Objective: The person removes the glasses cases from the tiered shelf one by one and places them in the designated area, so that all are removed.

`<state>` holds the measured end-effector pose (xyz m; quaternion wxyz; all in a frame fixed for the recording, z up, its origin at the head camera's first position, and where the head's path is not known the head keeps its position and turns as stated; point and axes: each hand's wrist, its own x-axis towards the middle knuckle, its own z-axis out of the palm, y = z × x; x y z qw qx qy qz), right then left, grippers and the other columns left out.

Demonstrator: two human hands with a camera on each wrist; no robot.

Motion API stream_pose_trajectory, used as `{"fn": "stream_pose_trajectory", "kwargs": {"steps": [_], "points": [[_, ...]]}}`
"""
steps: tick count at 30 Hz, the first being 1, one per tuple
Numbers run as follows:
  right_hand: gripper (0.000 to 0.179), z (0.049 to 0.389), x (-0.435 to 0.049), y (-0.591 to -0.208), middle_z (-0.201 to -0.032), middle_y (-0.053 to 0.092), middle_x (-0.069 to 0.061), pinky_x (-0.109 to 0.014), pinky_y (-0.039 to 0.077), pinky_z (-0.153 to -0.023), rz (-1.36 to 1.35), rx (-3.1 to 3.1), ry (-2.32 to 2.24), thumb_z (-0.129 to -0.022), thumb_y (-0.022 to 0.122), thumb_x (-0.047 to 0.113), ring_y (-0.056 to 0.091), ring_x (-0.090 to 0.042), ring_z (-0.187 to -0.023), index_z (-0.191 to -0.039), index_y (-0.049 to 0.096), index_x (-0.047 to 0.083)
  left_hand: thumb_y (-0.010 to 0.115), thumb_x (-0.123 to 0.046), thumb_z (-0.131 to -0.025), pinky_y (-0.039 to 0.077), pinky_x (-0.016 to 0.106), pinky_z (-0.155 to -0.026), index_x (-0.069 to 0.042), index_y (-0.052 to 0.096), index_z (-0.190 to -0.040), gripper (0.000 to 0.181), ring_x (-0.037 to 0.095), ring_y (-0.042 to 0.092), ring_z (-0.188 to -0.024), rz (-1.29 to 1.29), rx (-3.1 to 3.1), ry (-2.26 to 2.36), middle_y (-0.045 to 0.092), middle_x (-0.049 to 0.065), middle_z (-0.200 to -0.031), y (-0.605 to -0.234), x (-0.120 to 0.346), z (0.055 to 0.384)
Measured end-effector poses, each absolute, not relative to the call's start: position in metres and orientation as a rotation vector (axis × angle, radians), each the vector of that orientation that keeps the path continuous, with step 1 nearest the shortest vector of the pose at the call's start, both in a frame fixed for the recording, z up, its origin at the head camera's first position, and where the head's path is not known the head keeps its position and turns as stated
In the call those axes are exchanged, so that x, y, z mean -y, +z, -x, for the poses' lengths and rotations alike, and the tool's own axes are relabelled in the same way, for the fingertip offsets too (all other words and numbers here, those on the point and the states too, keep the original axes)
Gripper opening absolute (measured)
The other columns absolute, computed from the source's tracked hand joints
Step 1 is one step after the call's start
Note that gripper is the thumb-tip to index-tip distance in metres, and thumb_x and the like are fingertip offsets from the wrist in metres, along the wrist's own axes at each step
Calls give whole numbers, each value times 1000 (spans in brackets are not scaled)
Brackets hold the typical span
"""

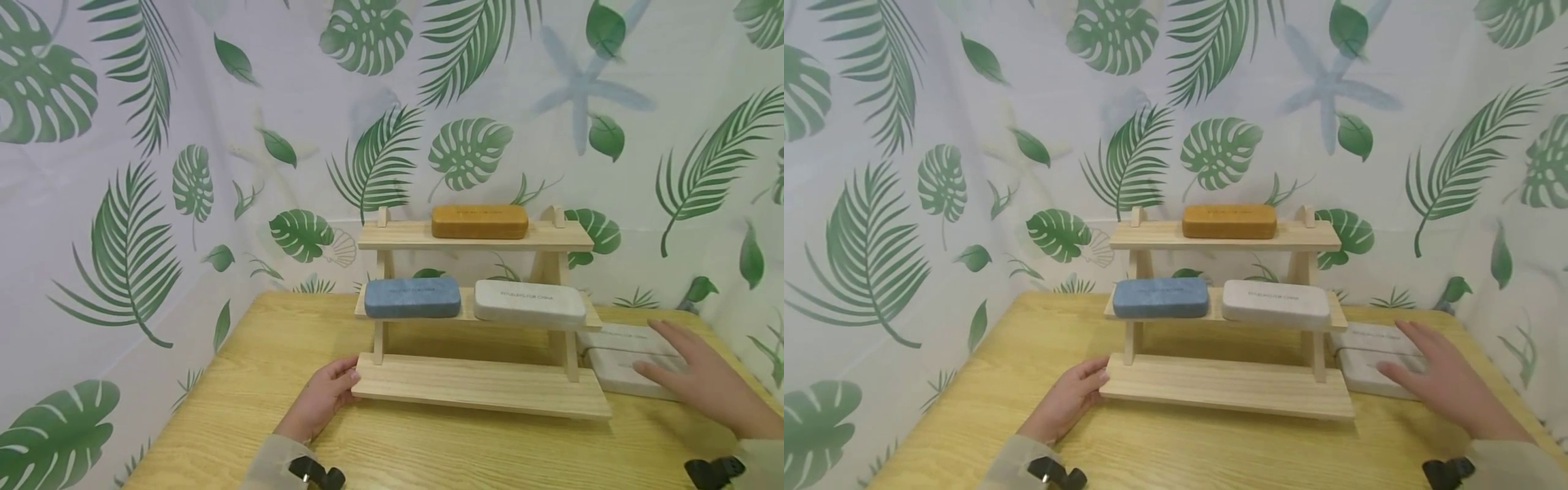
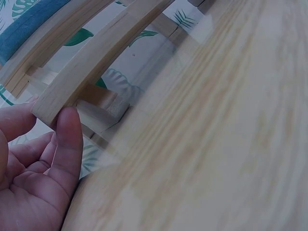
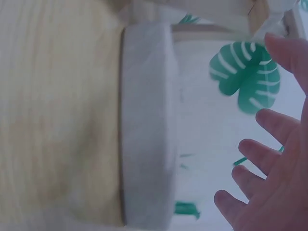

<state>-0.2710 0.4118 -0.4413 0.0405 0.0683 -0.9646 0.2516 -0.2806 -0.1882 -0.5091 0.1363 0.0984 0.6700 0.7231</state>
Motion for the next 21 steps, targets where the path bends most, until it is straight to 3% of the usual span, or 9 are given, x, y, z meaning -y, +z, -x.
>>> {"fn": "stream_pose_trajectory", "kwargs": {"steps": [12, 21], "points": [[101, 275, -371, -405, -160, 9, -37, -82, 23, -94, -314, 2888, 830, -97, 67, 49, 12, -64, -140, -163, 5, 6, 52, -22, -109, 55, 35, -89, 6, 31, -155, 58, 28, 56, -123, -302, -1910, 2096, 45, 24, -147, -511, 190, 282], [99, 281, -353, -390, -165, 9, -27, -82, 17, -99, -404, 2821, 892, -95, 70, 45, 6, -56, -146, -165, 6, 17, 52, -23, -109, 54, 36, -90, 4, 32, -155, 57, 29, 55, -125, -282, -1929, 2081, 43, 23, -150, -512, 189, 282]]}}
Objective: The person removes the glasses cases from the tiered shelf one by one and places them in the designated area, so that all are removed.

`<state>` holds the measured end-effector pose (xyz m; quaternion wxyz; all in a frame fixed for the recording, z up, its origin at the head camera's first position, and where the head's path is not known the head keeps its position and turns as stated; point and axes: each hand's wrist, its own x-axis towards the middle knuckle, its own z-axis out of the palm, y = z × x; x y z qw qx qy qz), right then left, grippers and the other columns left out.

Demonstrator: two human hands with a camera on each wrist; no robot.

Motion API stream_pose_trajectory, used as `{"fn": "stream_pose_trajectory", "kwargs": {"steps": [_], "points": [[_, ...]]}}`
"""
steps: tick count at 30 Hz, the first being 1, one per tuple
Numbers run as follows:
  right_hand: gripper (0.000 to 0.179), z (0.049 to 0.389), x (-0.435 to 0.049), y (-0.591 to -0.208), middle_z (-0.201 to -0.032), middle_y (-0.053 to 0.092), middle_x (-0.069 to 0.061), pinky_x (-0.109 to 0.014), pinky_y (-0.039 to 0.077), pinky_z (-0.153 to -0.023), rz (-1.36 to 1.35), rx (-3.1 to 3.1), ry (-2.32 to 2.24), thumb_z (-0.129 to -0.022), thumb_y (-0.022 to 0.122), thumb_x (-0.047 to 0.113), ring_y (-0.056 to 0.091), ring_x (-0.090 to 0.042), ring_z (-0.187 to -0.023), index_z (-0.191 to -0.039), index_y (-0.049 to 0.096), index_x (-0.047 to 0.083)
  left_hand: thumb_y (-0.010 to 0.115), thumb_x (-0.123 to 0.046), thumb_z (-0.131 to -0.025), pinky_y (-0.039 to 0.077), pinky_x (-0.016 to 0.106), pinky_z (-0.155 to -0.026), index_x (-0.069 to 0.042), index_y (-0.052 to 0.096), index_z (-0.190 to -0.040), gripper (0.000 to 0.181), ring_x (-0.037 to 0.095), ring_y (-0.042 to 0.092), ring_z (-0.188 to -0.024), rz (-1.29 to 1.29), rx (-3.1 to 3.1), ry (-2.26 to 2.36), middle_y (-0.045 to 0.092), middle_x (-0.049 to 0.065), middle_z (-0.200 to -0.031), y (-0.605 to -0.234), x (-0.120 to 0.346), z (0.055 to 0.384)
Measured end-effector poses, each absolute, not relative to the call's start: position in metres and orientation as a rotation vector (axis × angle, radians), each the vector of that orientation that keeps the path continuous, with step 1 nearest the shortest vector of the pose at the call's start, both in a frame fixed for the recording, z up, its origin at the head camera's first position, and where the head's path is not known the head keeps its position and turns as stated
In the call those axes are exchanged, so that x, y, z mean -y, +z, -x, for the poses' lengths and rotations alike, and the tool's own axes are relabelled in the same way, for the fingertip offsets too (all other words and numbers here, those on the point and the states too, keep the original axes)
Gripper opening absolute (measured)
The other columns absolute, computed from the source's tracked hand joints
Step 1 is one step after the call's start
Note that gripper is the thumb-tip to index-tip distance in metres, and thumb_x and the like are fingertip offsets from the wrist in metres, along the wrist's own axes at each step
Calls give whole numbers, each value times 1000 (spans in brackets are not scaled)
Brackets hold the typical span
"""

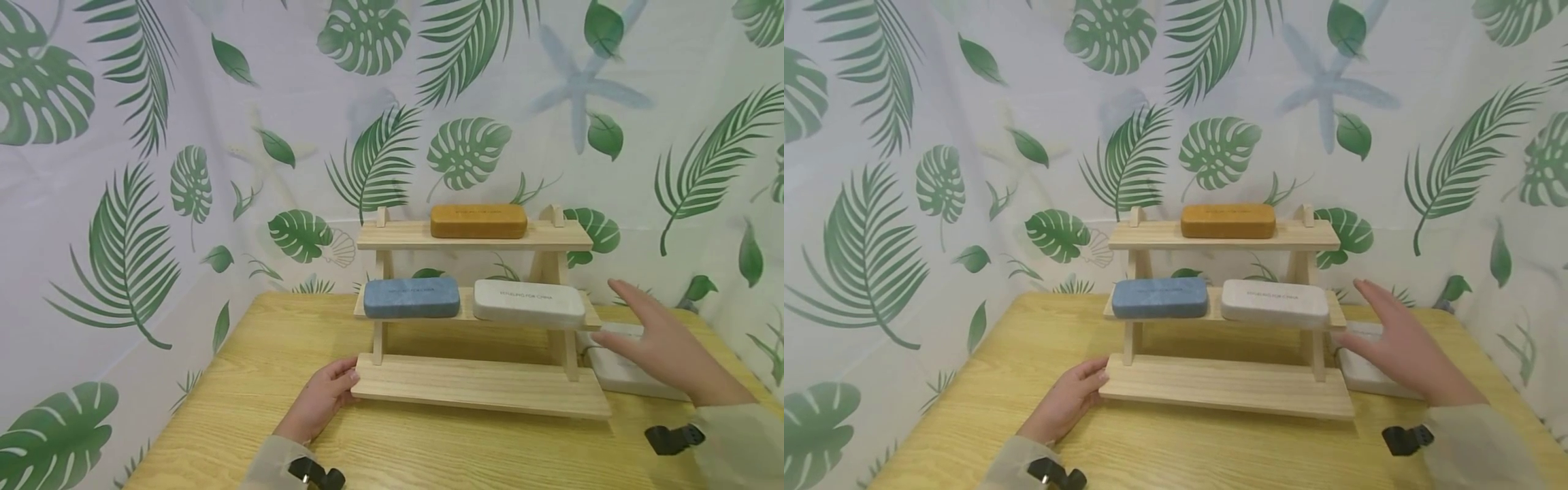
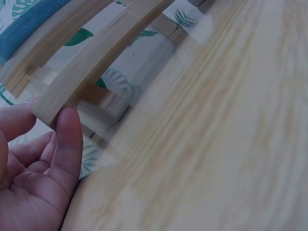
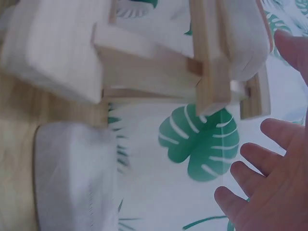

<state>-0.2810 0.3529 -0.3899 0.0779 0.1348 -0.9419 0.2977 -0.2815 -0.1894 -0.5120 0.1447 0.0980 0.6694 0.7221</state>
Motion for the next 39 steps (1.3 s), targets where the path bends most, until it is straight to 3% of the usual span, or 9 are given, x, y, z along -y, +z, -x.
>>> {"fn": "stream_pose_trajectory", "kwargs": {"steps": [15, 30, 39], "points": [[101, 290, -323, -371, -166, 10, -22, -81, 21, -100, -476, 2795, 912, -92, 75, 45, 12, -51, -147, -165, 10, 19, 53, -20, -108, 54, 35, -89, 5, 33, -154, 56, 27, 57, -121, -267, -1926, 2098, 43, 25, -149, -511, 189, 280], [105, 307, -300, -370, -165, 11, -25, -78, 21, -104, -595, 2797, 831, -90, 76, 47, 13, -51, -147, -163, 13, 7, 52, -21, -109, 54, 35, -88, 5, 32, -155, 56, 26, 57, -119, -270, -1933, 2082, 49, 22, -144, -508, 189, 281], [108, 315, -292, -375, -164, 10, -28, -77, 21, -105, -587, 2825, 767, -88, 75, 54, 13, -52, -147, -164, 12, 11, 51, -21, -109, 54, 36, -89, 6, 32, -155, 56, 26, 58, -120, -267, -1934, 2079, 45, 24, -147, -509, 189, 281]]}}
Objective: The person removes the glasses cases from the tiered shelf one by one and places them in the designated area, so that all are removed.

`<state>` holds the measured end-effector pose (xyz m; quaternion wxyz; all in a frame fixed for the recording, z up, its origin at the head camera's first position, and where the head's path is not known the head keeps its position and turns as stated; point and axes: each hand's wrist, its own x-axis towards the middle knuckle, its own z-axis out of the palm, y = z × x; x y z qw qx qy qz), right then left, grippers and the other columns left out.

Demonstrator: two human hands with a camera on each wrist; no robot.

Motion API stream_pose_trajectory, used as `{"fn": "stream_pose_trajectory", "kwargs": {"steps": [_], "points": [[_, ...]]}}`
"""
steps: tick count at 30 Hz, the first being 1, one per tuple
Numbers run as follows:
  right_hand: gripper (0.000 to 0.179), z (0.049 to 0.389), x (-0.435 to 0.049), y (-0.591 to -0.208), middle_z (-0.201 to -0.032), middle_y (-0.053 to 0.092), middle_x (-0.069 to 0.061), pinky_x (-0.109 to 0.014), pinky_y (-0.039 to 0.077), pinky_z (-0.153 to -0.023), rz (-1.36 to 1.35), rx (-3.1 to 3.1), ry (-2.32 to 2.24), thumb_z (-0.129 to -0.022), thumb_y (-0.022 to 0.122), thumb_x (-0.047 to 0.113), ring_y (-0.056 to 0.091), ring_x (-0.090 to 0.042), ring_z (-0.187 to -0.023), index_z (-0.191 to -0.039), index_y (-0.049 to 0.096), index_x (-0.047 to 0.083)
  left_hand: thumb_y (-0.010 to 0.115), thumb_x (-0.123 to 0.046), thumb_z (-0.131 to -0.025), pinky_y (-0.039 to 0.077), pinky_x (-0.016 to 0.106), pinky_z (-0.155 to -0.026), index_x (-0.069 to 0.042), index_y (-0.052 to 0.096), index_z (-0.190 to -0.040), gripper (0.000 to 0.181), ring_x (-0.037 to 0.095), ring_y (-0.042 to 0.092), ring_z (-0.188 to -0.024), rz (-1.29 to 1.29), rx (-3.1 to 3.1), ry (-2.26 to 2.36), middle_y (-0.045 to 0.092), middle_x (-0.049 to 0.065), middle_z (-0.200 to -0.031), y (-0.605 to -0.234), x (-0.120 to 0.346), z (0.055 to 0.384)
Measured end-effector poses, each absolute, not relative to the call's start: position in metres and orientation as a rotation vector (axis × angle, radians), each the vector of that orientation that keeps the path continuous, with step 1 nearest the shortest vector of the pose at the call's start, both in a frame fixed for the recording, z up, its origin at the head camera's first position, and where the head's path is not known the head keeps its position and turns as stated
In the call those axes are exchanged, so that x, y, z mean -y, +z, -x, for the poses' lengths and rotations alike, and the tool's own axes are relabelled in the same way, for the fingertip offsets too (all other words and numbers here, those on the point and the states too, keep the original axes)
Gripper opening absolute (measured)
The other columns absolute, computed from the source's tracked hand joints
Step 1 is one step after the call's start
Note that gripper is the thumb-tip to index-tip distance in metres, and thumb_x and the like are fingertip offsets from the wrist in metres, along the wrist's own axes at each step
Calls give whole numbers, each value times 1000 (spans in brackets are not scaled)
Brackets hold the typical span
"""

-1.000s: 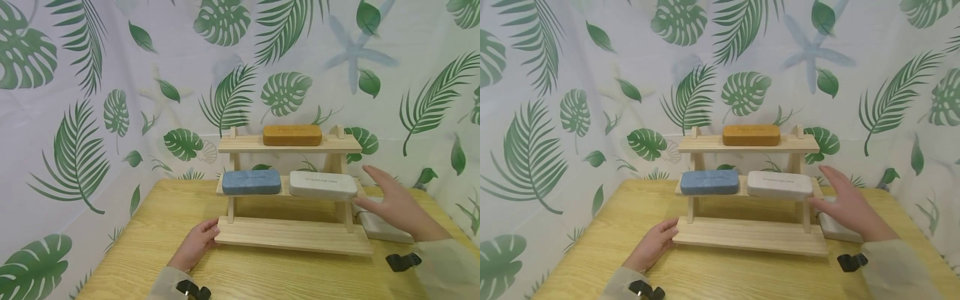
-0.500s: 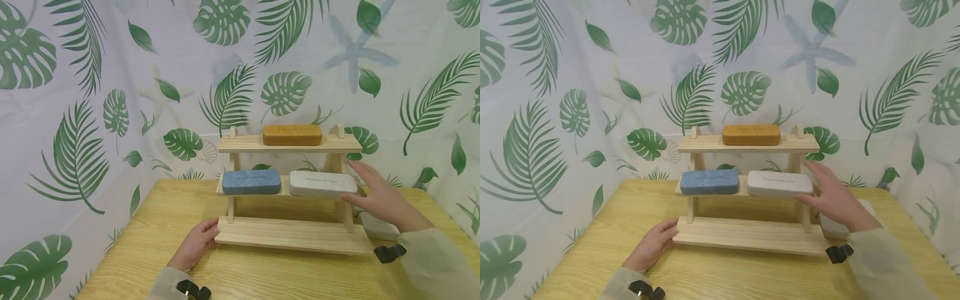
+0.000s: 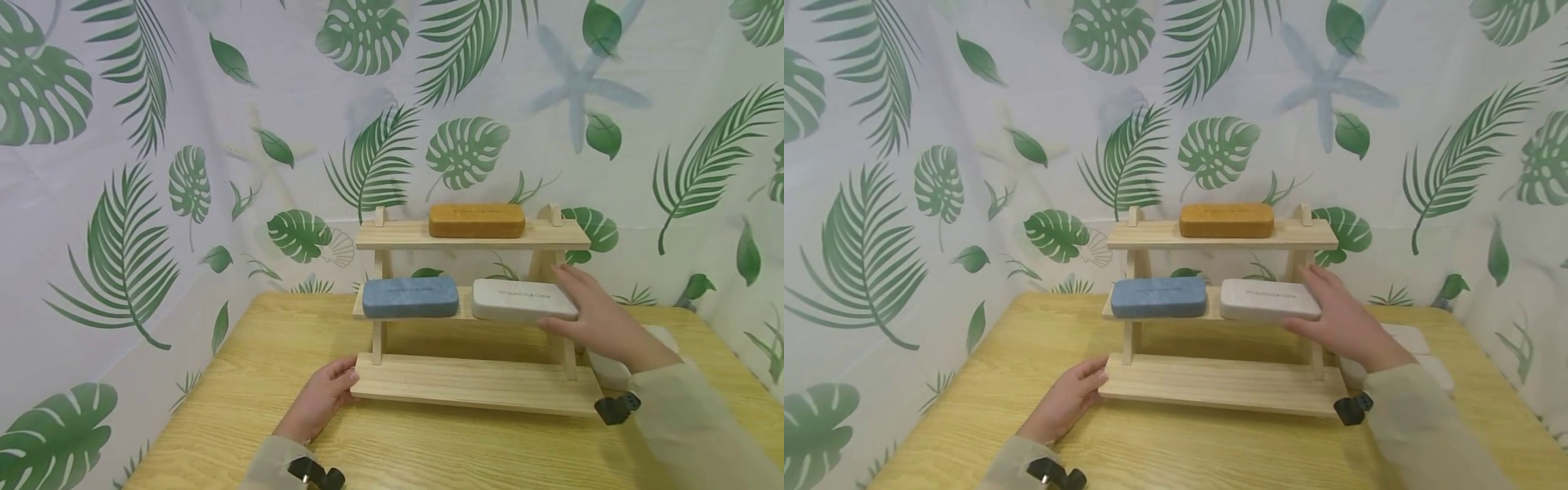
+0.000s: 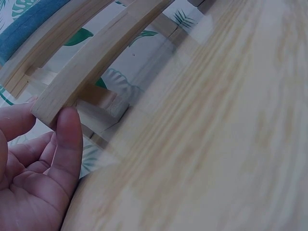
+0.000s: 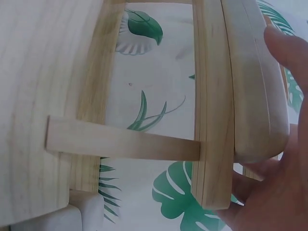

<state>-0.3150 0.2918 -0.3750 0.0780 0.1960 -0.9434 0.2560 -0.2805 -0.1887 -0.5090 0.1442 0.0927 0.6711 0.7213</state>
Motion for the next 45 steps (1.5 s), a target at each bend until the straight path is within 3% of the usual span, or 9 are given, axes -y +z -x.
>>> {"fn": "stream_pose_trajectory", "kwargs": {"steps": [10, 16, 27, 41, 45], "points": [[115, 315, -276, -372, -167, 5, -20, -75, 22, -107, -550, 2872, 697, -85, 74, 63, 12, -49, -148, -164, 9, 11, 51, -22, -109, 53, 36, -90, 6, 31, -155, 58, 27, 57, -121, -276, -1937, 2080, 44, 24, -148, -508, 190, 281], [119, 315, -271, -370, -167, 10, -20, -72, 23, -109, -509, 2886, 721, -82, 72, 69, 14, -48, -148, -164, 10, 8, 51, -22, -109, 53, 36, -89, 5, 32, -155, 57, 27, 57, -121, -269, -1945, 2086, 45, 24, -147, -507, 190, 283], [122, 314, -266, -372, -151, 32, -32, -68, 40, -96, -409, 2899, 728, -77, 67, 79, 44, -48, -126, -162, 21, 5, 51, -21, -109, 53, 36, -90, 5, 32, -155, 57, 27, 56, -122, -280, -1942, 2085, 45, 23, -148, -508, 190, 283], [107, 313, -267, -382, -148, 36, -30, -69, 40, -95, -384, 2843, 665, -83, 71, 69, 43, -49, -126, -158, 32, 3, 52, -23, -109, 53, 37, -92, 6, 30, -156, 59, 28, 55, -123, -279, -1938, 2078, 42, 26, -150, -512, 190, 281], [108, 313, -267, -385, -149, 35, -29, -69, 40, -95, -363, 2833, 653, -82, 69, 72, 42, -48, -127, -158, 32, 4, 51, -24, -109, 54, 37, -91, 6, 30, -155, 60, 28, 56, -122, -288, -1953, 2067, 45, 25, -147, -511, 190, 280]]}}
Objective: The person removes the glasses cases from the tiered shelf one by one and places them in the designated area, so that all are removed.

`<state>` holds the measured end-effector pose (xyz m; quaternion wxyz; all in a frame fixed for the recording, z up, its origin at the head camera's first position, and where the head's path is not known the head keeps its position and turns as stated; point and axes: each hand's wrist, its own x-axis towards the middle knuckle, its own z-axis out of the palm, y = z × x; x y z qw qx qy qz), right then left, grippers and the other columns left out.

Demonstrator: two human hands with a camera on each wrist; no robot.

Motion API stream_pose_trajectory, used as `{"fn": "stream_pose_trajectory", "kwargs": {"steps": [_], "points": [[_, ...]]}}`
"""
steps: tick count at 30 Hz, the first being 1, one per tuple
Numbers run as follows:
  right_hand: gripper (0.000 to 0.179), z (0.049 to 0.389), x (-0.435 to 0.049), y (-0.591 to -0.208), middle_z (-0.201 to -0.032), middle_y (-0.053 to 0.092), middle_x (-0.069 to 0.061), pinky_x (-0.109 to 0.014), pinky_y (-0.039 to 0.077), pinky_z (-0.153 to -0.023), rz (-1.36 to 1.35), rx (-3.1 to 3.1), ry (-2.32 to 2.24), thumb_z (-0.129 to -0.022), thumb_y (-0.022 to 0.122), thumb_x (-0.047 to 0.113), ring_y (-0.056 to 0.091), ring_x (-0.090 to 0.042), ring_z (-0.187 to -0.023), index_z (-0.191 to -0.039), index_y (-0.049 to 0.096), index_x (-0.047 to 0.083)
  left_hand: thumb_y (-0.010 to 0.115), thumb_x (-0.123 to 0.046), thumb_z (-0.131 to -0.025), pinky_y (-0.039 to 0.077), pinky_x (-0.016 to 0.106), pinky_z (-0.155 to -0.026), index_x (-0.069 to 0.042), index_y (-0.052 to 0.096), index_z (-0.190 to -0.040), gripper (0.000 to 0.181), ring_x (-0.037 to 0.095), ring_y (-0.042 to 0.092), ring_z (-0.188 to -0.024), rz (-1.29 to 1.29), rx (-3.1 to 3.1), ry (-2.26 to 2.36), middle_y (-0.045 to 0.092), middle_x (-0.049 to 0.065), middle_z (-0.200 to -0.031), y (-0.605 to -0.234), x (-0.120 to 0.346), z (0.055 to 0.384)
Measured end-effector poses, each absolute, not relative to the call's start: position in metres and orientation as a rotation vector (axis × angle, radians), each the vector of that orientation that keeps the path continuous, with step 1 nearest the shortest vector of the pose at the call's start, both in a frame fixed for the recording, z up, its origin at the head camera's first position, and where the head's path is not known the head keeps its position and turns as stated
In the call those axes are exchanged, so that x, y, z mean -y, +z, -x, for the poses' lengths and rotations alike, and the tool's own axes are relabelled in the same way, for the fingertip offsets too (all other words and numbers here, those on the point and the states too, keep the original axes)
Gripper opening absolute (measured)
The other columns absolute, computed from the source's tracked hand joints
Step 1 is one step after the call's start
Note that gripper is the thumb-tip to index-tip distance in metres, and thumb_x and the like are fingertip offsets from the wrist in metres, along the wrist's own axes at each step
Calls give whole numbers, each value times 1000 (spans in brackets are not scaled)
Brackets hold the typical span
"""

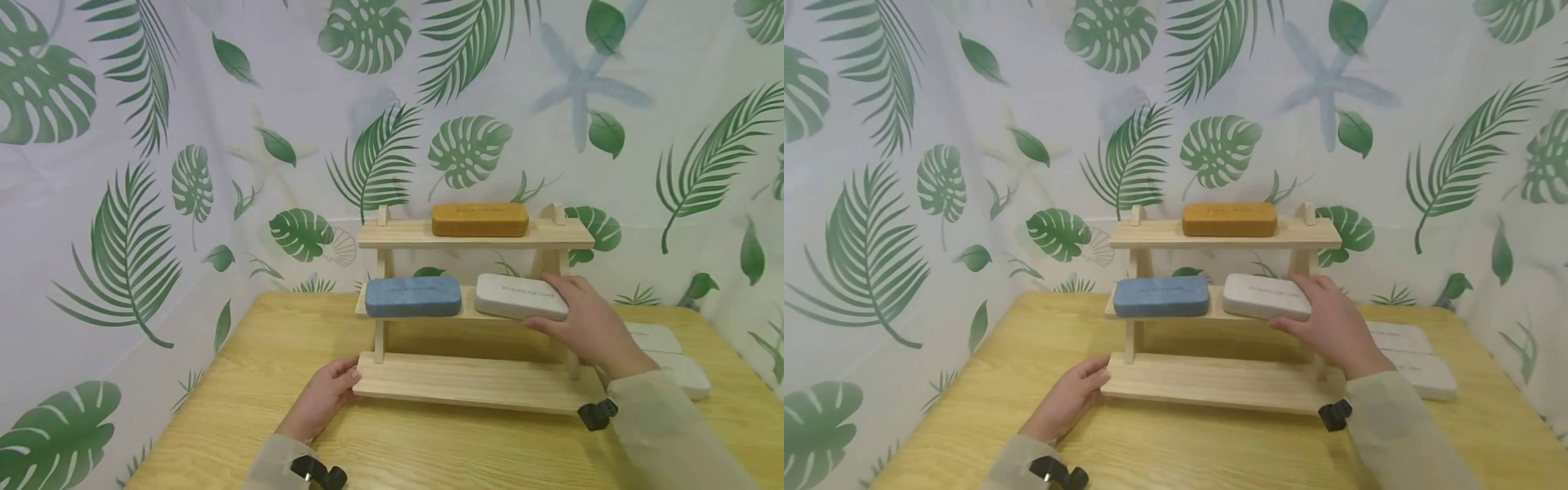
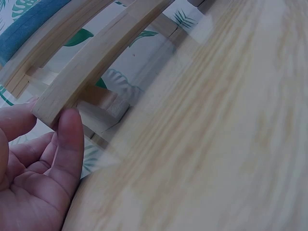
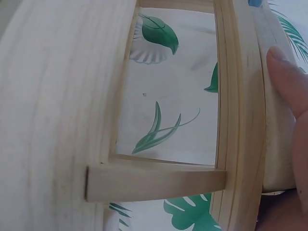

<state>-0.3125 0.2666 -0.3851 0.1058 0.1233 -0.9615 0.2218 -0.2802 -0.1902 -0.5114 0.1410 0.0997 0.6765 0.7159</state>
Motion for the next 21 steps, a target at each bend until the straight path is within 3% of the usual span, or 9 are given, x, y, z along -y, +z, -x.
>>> {"fn": "stream_pose_trajectory", "kwargs": {"steps": [7, 21], "points": [[108, 313, -267, -389, -149, 35, -30, -70, 38, -96, -351, 2813, 660, -83, 67, 73, 40, -49, -128, -158, 32, 5, 51, -23, -109, 54, 36, -90, 6, 31, -155, 58, 27, 57, -120, -290, -1968, 2055, 49, 23, -144, -509, 189, 279], [103, 309, -264, -392, -147, 36, -30, -70, 39, -94, -330, 2759, 697, -84, 72, 67, 41, -48, -126, -158, 34, 6, 52, -24, -108, 54, 38, -91, 6, 31, -155, 59, 29, 55, -126, -292, -1956, 2072, 42, 26, -151, -512, 190, 281]]}}
